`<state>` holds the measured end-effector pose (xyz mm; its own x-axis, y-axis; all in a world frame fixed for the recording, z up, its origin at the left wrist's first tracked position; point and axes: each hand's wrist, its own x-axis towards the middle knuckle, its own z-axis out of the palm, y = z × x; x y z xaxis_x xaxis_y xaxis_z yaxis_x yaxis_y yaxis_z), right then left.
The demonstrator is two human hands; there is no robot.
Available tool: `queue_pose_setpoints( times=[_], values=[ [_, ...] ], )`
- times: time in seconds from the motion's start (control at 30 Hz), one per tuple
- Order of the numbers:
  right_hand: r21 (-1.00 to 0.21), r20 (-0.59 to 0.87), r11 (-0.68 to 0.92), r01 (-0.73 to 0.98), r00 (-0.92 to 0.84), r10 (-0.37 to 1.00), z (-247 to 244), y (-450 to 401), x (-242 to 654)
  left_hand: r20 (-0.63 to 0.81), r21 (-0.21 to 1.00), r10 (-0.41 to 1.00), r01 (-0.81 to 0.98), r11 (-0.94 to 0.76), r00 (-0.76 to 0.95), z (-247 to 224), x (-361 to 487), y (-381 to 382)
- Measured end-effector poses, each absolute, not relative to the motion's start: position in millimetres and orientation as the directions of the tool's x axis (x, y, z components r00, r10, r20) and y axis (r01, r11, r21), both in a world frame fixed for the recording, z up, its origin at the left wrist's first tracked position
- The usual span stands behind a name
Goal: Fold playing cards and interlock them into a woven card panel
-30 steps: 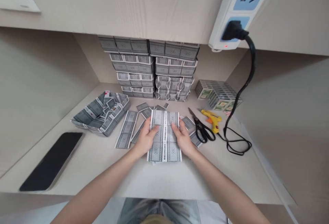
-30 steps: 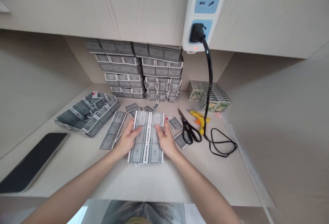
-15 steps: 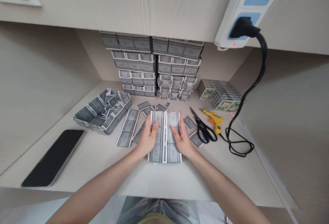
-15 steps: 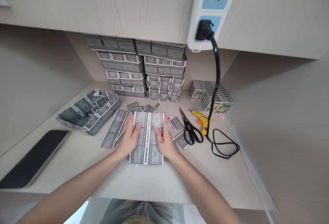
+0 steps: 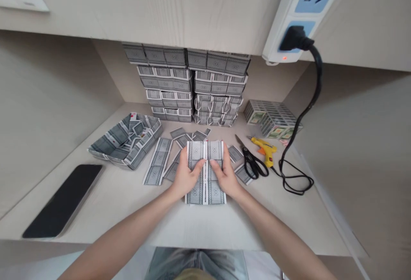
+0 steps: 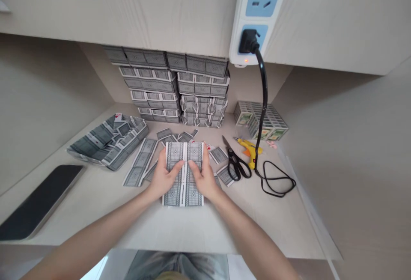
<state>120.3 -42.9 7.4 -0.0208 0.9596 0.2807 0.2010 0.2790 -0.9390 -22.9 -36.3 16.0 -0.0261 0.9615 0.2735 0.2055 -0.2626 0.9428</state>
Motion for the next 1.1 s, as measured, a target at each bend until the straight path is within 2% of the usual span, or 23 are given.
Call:
queue_pose_setpoints(
  times=[0.23, 0.3, 0.43, 0.53, 0.7, 0.9, 1.1],
  values=[
    [-0.993, 0.115, 0.115, 0.041, 0.007, 0.993, 12.9, -36.2, 132.4, 0.230, 0.973, 0.973, 0.027, -0.231, 0.033, 19.5, -25.8, -27.4],
    [-0.998, 0.037, 0.034, -0.051, -0.070, 0.997, 15.2, -35.9, 134.4, 0.224, 0.975, 0.974, -0.010, -0.223, 0.039, 20.4, -29.3, -25.7],
    [-0.953, -0.152, -0.232, -0.195, -0.356, 0.922, 22.7, -36.6, 139.7, 0.231, 0.972, 0.969, 0.014, -0.233, 0.086, 20.7, -37.8, -22.8],
    [-0.924, -0.202, -0.311, -0.220, -0.410, 0.890, 22.5, -36.5, 141.0, 0.261, 0.958, 0.957, 0.090, -0.273, 0.123, 20.1, -41.8, -22.7],
    [-0.945, -0.192, -0.263, -0.195, -0.319, 0.928, 12.0, -36.6, 137.3, 0.276, 0.943, 0.952, 0.155, -0.295, 0.133, 18.6, -41.4, -27.1],
    [-0.982, -0.106, -0.149, -0.116, -0.318, 0.942, 15.4, -37.7, 137.2, 0.243, 0.930, 0.956, 0.242, -0.278, 0.166, 15.2, -40.0, -29.7],
    [-0.992, -0.076, -0.094, -0.082, -0.196, 0.978, 14.7, -39.4, 127.4, 0.257, 0.895, 0.947, 0.322, -0.308, 0.191, 17.8, -37.7, -32.6]
  ],
)
